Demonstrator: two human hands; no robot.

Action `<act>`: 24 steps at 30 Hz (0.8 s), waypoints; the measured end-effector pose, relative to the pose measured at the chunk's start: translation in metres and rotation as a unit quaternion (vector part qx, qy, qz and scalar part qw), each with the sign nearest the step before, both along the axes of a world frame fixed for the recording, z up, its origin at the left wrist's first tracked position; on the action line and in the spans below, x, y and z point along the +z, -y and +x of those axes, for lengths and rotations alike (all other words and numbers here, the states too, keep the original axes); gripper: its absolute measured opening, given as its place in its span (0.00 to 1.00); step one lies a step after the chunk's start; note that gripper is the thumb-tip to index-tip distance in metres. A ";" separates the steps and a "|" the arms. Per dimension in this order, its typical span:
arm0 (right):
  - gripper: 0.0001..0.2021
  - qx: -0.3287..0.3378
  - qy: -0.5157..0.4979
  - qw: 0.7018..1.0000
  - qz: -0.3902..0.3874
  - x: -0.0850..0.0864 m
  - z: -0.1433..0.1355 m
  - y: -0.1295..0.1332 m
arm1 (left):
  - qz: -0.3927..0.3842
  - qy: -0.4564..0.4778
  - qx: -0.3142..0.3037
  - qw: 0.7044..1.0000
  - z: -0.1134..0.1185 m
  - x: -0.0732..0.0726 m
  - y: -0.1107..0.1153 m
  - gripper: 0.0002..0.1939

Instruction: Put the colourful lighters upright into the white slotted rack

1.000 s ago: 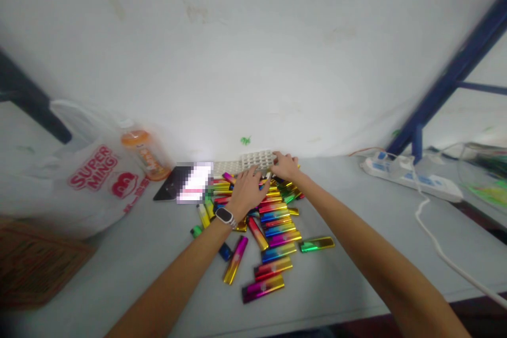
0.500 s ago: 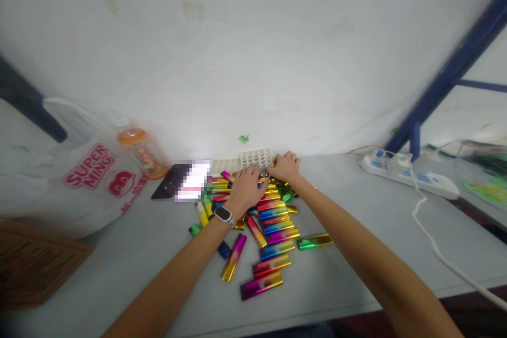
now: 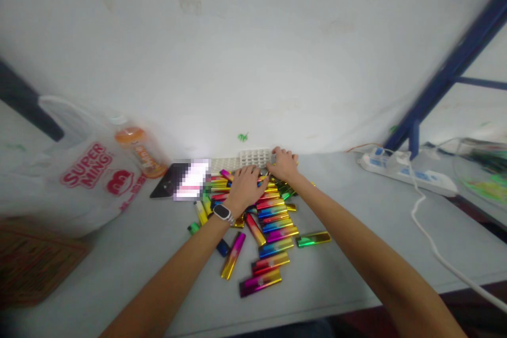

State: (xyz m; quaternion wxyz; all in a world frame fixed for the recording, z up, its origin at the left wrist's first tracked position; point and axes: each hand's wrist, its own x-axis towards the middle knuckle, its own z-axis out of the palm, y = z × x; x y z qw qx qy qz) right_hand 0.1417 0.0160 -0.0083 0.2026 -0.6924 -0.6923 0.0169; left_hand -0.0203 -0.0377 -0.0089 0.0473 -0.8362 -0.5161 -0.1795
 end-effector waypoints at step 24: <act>0.28 0.020 0.082 0.996 -0.010 0.003 -0.011 0.004 | 0.000 -0.003 -0.022 1.000 -0.002 -0.001 -0.002 0.21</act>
